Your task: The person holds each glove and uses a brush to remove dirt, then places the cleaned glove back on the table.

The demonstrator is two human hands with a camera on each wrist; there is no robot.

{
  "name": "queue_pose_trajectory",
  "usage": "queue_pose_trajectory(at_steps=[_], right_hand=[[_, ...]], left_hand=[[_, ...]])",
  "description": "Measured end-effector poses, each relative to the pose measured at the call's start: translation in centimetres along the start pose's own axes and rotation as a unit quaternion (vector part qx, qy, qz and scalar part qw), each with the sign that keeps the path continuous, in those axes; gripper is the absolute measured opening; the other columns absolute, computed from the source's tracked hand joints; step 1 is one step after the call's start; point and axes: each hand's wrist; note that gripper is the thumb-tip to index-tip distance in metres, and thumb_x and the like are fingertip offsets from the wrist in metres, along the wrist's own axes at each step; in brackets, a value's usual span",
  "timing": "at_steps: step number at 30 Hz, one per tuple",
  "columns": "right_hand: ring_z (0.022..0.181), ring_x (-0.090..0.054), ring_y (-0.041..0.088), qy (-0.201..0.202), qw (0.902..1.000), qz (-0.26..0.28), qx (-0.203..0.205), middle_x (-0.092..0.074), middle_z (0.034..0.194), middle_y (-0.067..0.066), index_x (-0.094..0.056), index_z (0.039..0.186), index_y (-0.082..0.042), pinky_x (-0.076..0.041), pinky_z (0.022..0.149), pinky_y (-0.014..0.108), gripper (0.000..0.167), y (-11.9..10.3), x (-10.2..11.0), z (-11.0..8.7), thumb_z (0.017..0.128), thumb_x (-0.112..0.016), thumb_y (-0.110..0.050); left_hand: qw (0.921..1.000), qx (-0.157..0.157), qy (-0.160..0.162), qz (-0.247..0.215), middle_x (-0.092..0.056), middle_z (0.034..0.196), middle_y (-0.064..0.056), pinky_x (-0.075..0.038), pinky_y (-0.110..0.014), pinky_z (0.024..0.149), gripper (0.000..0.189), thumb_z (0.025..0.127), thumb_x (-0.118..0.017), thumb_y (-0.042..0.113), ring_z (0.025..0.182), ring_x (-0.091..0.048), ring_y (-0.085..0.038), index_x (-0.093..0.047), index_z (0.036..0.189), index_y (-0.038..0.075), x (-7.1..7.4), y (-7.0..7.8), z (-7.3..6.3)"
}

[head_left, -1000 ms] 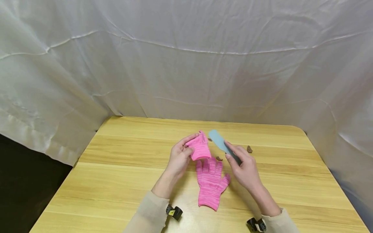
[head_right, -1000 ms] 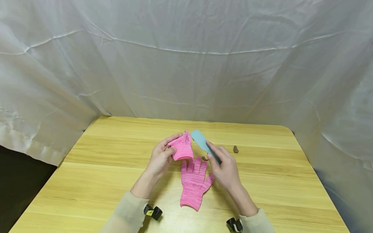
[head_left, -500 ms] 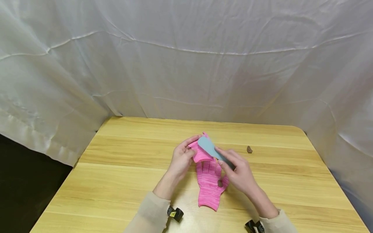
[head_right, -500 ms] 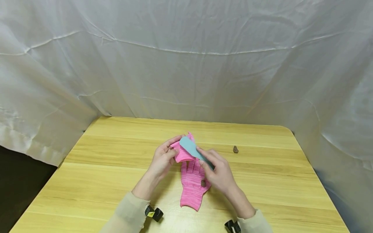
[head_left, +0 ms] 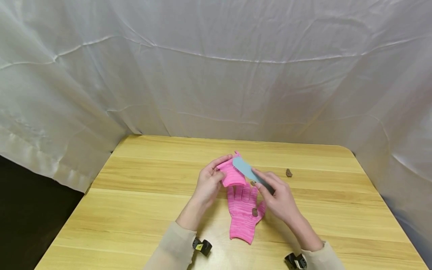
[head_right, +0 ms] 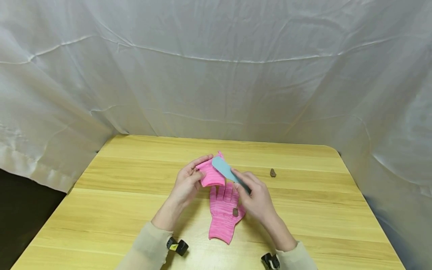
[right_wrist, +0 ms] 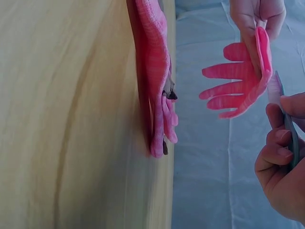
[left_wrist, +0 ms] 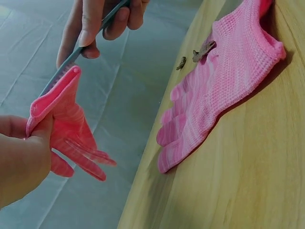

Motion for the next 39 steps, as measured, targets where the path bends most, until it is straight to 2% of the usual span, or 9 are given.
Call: queue_pose_trajectory(at_steps=[5,8,16,19,24,29,33,39], right_hand=[[0.09,-0.063,0.011,0.009,0.9999,-0.006,-0.001,-0.072,0.115,0.004,-0.067,0.14,-0.012,-0.057,0.068,0.024,0.05,0.2,0.1,0.1,0.092,-0.073,0.003],[0.086,-0.061,0.011,0.015,0.9999,-0.002,-0.003,-0.072,0.114,0.004,-0.067,0.14,-0.011,-0.054,0.065,0.021,0.05,0.3,0.1,0.1,0.093,-0.072,0.004],[0.076,-0.054,0.008,0.07,0.9973,0.02,-0.006,-0.072,0.107,0.007,-0.067,0.138,-0.008,-0.046,0.062,0.015,0.048,0.1,0.4,0.2,0.093,-0.07,0.007],[0.074,-0.053,0.009,0.055,0.9979,0.033,0.013,-0.072,0.107,0.007,-0.067,0.138,-0.007,-0.046,0.058,0.019,0.046,-0.2,0.5,0.2,0.093,-0.071,0.006],[0.075,-0.055,0.01,0.004,0.9969,0.063,0.047,-0.072,0.11,0.008,-0.067,0.137,-0.004,-0.05,0.056,0.023,0.046,-0.6,0.2,0.1,0.093,-0.07,0.007],[0.072,-0.053,0.008,-0.031,0.9962,0.064,0.05,-0.071,0.11,0.004,-0.067,0.138,-0.007,-0.051,0.055,0.022,0.05,-0.6,-0.2,-0.2,0.091,-0.071,0.009],[0.069,-0.052,0.007,-0.034,0.9972,0.052,0.042,-0.071,0.11,0.002,-0.067,0.139,-0.009,-0.05,0.054,0.023,0.052,-0.5,-0.2,-0.3,0.091,-0.071,0.009],[0.075,-0.055,0.008,-0.03,0.9986,0.032,0.031,-0.071,0.114,0.003,-0.068,0.139,-0.011,-0.052,0.06,0.023,0.049,-0.4,-0.2,-0.2,0.092,-0.071,0.005]], left_hand=[[1.0,0.005,0.002,-0.006,-0.049,0.156,-0.021,-0.057,-0.022,0.095,0.06,0.089,-0.042,-0.02,0.132,-0.056,-0.025,-0.046,0.148,-0.01,0.0,0.1,0.0],[0.9999,0.01,0.004,-0.013,-0.049,0.156,-0.019,-0.057,-0.023,0.095,0.06,0.089,-0.041,-0.02,0.131,-0.057,-0.022,-0.046,0.149,-0.008,0.0,0.1,0.0],[0.9999,0.0,0.005,-0.013,-0.049,0.155,-0.021,-0.059,-0.021,0.088,0.06,0.089,-0.041,-0.02,0.121,-0.061,-0.018,-0.045,0.148,-0.011,0.1,0.0,0.1],[0.9999,-0.001,0.003,-0.01,-0.049,0.155,-0.021,-0.058,-0.02,0.088,0.06,0.089,-0.041,-0.02,0.122,-0.061,-0.017,-0.045,0.148,-0.011,0.1,-0.1,0.1],[1.0,0.0,-0.001,-0.006,-0.049,0.155,-0.02,-0.058,-0.02,0.092,0.058,0.09,-0.042,-0.019,0.126,-0.06,-0.017,-0.046,0.148,-0.01,0.1,-0.3,0.1],[1.0,0.004,-0.004,-0.005,-0.05,0.156,-0.019,-0.055,-0.024,0.1,0.057,0.091,-0.043,-0.018,0.13,-0.059,-0.017,-0.047,0.147,-0.009,0.0,-0.4,0.0],[1.0,0.006,-0.004,-0.006,-0.05,0.155,-0.018,-0.054,-0.025,0.103,0.056,0.092,-0.044,-0.018,0.132,-0.058,-0.019,-0.047,0.147,-0.009,0.0,-0.4,-0.1],[1.0,0.003,-0.006,-0.005,-0.049,0.156,-0.019,-0.055,-0.025,0.101,0.057,0.092,-0.043,-0.018,0.132,-0.057,-0.019,-0.047,0.148,-0.009,0.1,-0.3,-0.1]])
Point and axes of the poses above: each hand's wrist, its own z-axis towards the middle knuckle, its own x-axis out of the back of the hand, y = z × x
